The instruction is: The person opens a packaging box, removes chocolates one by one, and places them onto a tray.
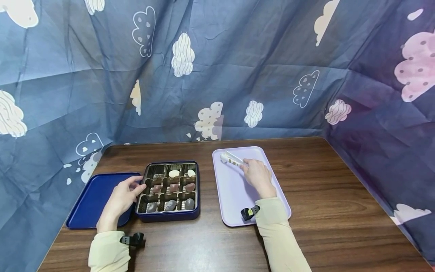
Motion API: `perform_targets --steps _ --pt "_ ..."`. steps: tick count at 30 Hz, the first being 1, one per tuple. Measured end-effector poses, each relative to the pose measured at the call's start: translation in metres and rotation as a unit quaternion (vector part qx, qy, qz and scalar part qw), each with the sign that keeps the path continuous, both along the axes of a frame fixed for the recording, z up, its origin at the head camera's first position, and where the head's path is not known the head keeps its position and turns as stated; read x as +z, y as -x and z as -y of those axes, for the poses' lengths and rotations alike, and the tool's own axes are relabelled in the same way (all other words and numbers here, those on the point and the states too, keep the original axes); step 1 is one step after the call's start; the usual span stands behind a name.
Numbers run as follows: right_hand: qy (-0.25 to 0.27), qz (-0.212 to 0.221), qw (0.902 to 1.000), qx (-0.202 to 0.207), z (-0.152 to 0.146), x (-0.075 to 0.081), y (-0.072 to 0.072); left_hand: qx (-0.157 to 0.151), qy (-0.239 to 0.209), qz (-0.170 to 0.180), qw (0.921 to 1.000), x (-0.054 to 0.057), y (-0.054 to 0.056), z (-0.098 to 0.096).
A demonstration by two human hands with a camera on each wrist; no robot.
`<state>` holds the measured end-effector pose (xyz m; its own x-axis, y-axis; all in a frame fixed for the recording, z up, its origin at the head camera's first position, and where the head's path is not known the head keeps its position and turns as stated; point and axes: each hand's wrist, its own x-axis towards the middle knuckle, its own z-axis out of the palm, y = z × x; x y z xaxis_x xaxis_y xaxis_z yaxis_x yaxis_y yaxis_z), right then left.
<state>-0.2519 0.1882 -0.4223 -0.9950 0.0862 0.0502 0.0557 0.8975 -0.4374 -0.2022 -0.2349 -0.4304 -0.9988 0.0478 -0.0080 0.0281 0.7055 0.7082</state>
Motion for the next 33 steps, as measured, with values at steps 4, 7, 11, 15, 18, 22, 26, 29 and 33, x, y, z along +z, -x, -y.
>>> perform_targets --steps 4,7,11,15,18,22,26,29,33 --pt "0.001 0.005 1.0 -0.005 0.0017 -0.0001 -0.0006 -0.001 -0.002 -0.003 1.0 0.0003 0.0 0.0003" --pt "0.001 0.008 0.9999 -0.009 0.0021 -0.0003 -0.0009 -0.001 -0.002 -0.002 1.0 0.0001 -0.0002 0.0004" --pt "-0.002 0.008 0.9999 -0.008 0.0015 -0.0001 -0.0009 -0.001 -0.002 -0.001 1.0 -0.0004 -0.0002 0.0005" --pt "-0.007 -0.008 0.9999 -0.003 0.0009 0.0021 -0.0004 -0.001 0.0 -0.005 1.0 -0.0008 0.0004 0.0005" --pt "-0.007 -0.023 0.9997 -0.001 0.0002 0.0043 -0.0003 -0.001 0.001 -0.006 1.0 -0.001 0.0004 0.0003" --pt "-0.004 -0.043 0.9991 0.0 -0.0009 0.0059 0.0 0.0 0.002 -0.004 1.0 -0.0006 -0.0004 0.0001" --pt "0.013 -0.057 0.9982 -0.011 -0.0016 0.0063 0.0 -0.002 0.002 -0.003 1.0 0.0 -0.0012 -0.0001" --pt "0.028 -0.063 0.9975 -0.016 -0.002 0.0067 -0.0004 -0.005 0.001 -0.006 1.0 0.0003 -0.0012 -0.0003" --pt "0.035 -0.088 0.9954 -0.014 -0.0021 0.0076 -0.0007 -0.006 0.001 -0.009 0.9999 0.0003 -0.0012 -0.0006"
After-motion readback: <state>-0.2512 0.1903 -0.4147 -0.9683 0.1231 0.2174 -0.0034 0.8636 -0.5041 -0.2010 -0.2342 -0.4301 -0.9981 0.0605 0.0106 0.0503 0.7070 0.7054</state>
